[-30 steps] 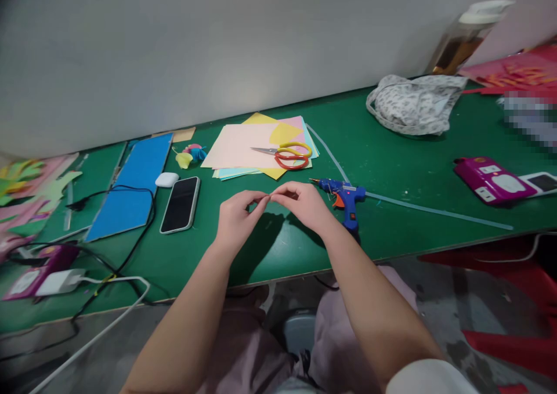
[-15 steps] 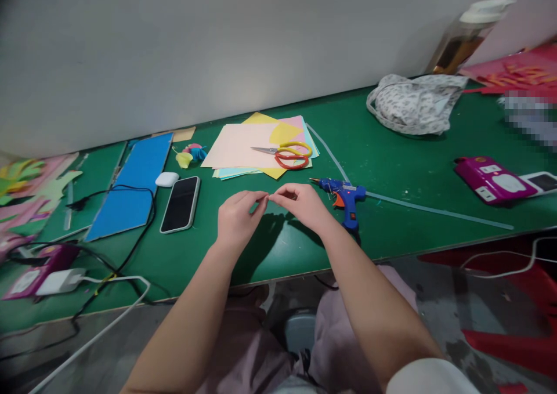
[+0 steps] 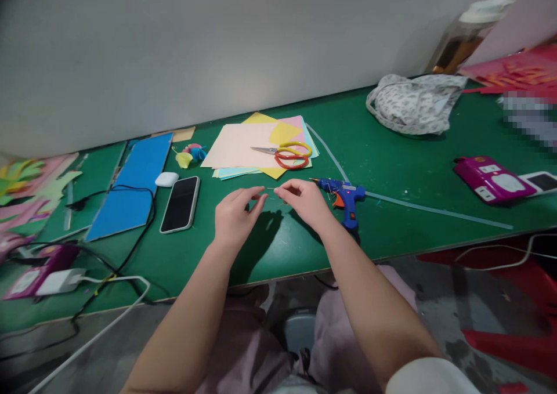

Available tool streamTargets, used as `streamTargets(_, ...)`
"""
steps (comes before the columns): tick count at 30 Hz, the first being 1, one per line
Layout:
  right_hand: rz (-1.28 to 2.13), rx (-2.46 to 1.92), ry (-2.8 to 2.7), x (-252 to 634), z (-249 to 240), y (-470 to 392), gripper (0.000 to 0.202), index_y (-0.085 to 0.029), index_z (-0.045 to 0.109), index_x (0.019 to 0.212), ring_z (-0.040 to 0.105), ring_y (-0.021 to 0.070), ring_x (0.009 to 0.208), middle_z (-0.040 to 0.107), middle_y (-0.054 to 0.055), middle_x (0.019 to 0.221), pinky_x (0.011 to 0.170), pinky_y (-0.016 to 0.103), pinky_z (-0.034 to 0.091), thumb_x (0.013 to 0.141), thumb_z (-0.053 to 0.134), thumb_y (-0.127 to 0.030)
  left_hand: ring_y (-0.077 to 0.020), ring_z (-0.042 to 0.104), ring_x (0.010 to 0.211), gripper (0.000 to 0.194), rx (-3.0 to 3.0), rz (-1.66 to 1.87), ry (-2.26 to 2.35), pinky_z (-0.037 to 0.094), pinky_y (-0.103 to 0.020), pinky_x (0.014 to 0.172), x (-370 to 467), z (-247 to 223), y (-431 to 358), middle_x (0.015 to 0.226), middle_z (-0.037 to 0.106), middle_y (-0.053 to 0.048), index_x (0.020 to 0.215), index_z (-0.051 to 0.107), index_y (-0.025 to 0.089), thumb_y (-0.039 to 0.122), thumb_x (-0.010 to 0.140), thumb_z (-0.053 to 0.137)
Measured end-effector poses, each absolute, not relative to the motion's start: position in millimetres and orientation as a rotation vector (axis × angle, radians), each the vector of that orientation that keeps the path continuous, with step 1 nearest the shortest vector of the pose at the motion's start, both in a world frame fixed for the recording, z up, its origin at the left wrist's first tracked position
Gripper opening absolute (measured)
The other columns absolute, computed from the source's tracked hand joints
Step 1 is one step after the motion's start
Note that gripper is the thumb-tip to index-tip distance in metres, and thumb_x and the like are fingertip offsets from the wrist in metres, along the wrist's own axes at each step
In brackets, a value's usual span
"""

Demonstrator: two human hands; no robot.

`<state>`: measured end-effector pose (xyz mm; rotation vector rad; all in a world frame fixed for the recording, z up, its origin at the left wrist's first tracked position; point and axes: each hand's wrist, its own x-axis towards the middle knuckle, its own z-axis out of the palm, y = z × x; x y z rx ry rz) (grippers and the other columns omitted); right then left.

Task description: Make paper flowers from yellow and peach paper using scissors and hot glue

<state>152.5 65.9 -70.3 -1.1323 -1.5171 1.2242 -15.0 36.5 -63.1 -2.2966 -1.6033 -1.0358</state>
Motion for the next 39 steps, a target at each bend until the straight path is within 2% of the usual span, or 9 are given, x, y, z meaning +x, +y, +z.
streamTargets(4, 1.244, -1.127, -1.548, 151.7, -68.5, 65.0, 0.022, -0.017, 0.064, 0.072, 0.054, 0.0123, 0.062, 0.061, -0.001, 0.065, 0.062, 0.025, 0.044, 0.074, 0.063, -0.039, -0.0119, 0.062, 0.075, 0.023, -2.372, -1.127, -1.618, 0.046, -0.022, 0.069, -14.3, -61.6, 35.7, 0.084, 0.068, -0.003, 0.105, 0.061, 0.019, 0.027, 0.085, 0.052)
streamTargets(9, 1.262, -1.129, -1.591, 151.2, -67.6, 63.6, 0.023, -0.017, 0.065, 0.073, 0.054, 0.0130, 0.061, 0.061, 0.000, 0.064, 0.061, 0.026, 0.044, 0.073, 0.062, -0.040, -0.0121, 0.062, 0.078, 0.015, -2.424, -1.161, -1.595, 0.047, -0.023, 0.071, -13.1, -61.5, 35.9, 0.084, 0.069, -0.003, 0.086, 0.064, 0.019, 0.025, 0.086, 0.050)
streamTargets(18, 1.287, -1.127, -1.509, 155.2, -68.6, 66.6, 0.023, -0.017, 0.064, 0.073, 0.057, 0.0133, 0.063, 0.063, 0.001, 0.068, 0.063, 0.027, 0.046, 0.074, 0.062, -0.040, -0.0129, 0.061, 0.076, 0.015, -2.329, -1.198, -1.688, 0.047, -0.024, 0.071, -15.7, -58.9, 35.2, 0.084, 0.068, -0.004, 0.085, 0.064, 0.018, 0.024, 0.086, 0.050)
streamTargets(25, 1.311, -1.134, -1.427, 151.7, -69.9, 66.5, 0.031, -0.018, 0.065, 0.082, 0.058, 0.0127, 0.062, 0.064, 0.002, 0.071, 0.061, 0.026, 0.048, 0.077, 0.056, -0.047, -0.0125, 0.061, 0.075, 0.015, -2.304, -1.190, -1.671, 0.046, -0.024, 0.070, -15.8, -58.6, 34.9, 0.082, 0.068, -0.004, 0.085, 0.064, 0.018, 0.023, 0.086, 0.049)
streamTargets(32, 1.316, -1.106, -1.514, 148.7, -70.6, 63.7, 0.024, -0.017, 0.064, 0.072, 0.056, 0.0123, 0.062, 0.062, -0.001, 0.066, 0.062, 0.026, 0.045, 0.073, 0.062, -0.041, -0.0129, 0.062, 0.075, 0.016, -2.319, -1.124, -1.618, 0.046, -0.024, 0.070, -13.1, -61.7, 35.0, 0.082, 0.069, -0.004, 0.085, 0.064, 0.019, 0.024, 0.086, 0.050)
streamTargets(39, 1.334, -1.084, -1.554, 148.1, -70.6, 63.2, 0.021, -0.017, 0.064, 0.072, 0.055, 0.0122, 0.062, 0.061, -0.001, 0.066, 0.062, 0.025, 0.044, 0.074, 0.062, -0.038, -0.0130, 0.062, 0.073, 0.016, -2.297, -1.083, -1.625, 0.044, -0.023, 0.069, -13.1, -64.9, 35.8, 0.080, 0.069, -0.003, 0.082, 0.064, 0.019, 0.028, 0.085, 0.051)
